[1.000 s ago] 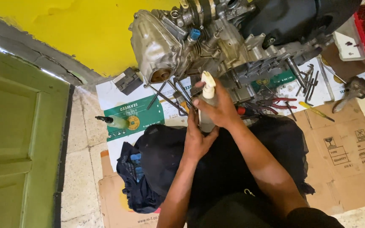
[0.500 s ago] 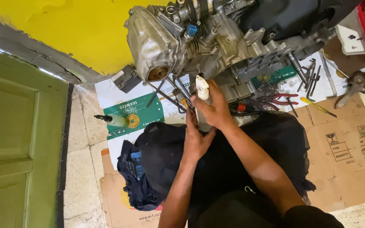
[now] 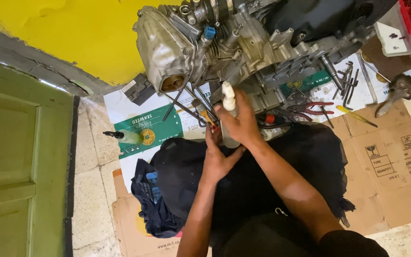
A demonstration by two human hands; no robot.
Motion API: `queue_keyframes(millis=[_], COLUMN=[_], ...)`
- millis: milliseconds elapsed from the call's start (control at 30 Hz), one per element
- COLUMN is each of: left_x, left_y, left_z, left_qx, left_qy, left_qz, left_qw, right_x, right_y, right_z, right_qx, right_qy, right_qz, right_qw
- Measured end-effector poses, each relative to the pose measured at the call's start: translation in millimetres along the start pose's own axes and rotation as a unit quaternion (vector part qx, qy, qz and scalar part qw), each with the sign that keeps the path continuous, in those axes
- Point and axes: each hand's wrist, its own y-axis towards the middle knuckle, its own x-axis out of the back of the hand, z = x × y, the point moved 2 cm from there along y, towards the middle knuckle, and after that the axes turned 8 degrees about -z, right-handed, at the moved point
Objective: Cleaning a motorcycle engine assembly using a brush, cloth, and cleaning solution.
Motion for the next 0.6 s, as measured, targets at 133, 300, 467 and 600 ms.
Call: queue_keyframes(millis=[133,300,467,600], left_x=[6.6,12.2,15.4,14.7], left_y=[7.0,7.7,12.1,11.3], left_z=[36.3,66.9,80.0,89.5], left_qx=[-0.058,-0.037,-0.009,-0.008], left_qy=[-0.092,-0.172,-0.195,-0.182], left_qz=[-0.029,-0.074,-0.099,-0.106], left_qw=[0.994,0.982,0.976,0.978], right_x=[8.7,8.5,8.7,11.8], right_y=[14.1,13.3,4.8,4.5], right_z=[14.7,28.4,22.8,28.0], right_qx=[-0.009,-0.023,-0.075,-0.035], right_qy=[-0.023,-0.043,-0.049,-0.065], right_qz=[-0.049,-0.058,-0.086,-0.088], right_qw=[0.998,0.997,0.992,0.993])
